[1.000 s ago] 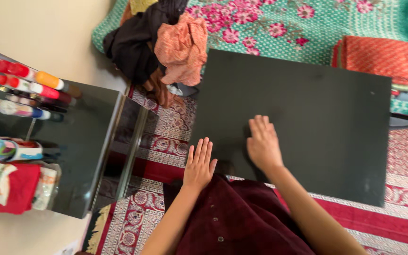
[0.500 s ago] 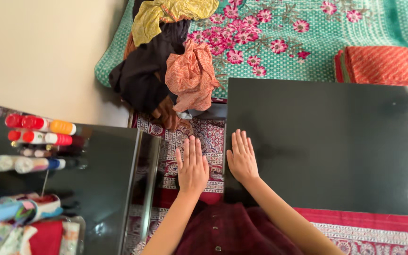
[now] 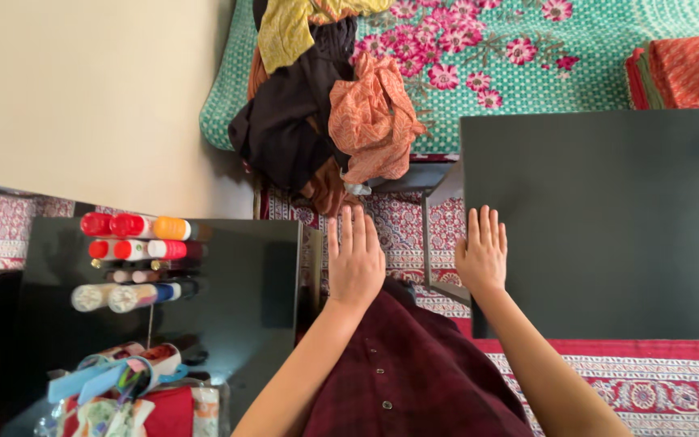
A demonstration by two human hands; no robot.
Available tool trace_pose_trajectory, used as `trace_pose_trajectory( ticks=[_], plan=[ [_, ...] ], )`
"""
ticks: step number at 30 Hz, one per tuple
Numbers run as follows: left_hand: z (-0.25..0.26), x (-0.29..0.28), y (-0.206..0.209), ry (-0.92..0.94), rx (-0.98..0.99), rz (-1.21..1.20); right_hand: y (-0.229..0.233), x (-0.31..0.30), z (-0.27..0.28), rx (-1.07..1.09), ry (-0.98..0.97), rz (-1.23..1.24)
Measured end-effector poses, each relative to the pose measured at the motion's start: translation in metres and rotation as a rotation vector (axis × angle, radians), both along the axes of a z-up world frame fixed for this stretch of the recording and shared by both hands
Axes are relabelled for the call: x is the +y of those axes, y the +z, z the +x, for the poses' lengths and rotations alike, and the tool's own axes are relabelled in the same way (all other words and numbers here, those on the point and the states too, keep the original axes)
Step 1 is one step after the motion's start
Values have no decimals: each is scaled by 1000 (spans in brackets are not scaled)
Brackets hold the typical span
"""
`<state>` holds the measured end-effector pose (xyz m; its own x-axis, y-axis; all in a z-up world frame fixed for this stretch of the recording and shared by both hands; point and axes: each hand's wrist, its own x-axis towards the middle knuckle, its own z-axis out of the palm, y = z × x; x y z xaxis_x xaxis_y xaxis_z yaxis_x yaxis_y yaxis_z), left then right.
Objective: The person folds a patterned garment by spreading it flat on a table, folding the sleeves inward, and then folding the body of the garment into a rectangle.
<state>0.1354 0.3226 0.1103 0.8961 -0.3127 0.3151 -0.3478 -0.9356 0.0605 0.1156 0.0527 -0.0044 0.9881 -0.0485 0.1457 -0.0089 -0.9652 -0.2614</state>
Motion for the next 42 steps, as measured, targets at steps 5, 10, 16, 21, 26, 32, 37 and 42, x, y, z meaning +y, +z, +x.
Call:
trace_pose_trajectory(
  ticks=[5,10,16,21,26,32,37,42],
  plan=[
    [13,15,1,6,48,-27,8,9,3,-9,-40,-52],
    [36,33,8,27,98,-40,32,30,38,59,-304,156],
    [89,44,10,107,90,-28,33,48,115,-80,-193,114],
    [152,36,-9,125,171,10,18,30,181,-61,-251,82],
    [220,30,-94,206,390,-108,1,14,221,-45,-229,64],
    [277,32,-242,404,760,-458,2,18,222,82,-194,-29],
    [317,14,-297,540,923,-612,12,19,223,99,-197,-18],
    [333,2,-319,733,1170,-1116,19,23,225,138,-224,-12]
  ],
)
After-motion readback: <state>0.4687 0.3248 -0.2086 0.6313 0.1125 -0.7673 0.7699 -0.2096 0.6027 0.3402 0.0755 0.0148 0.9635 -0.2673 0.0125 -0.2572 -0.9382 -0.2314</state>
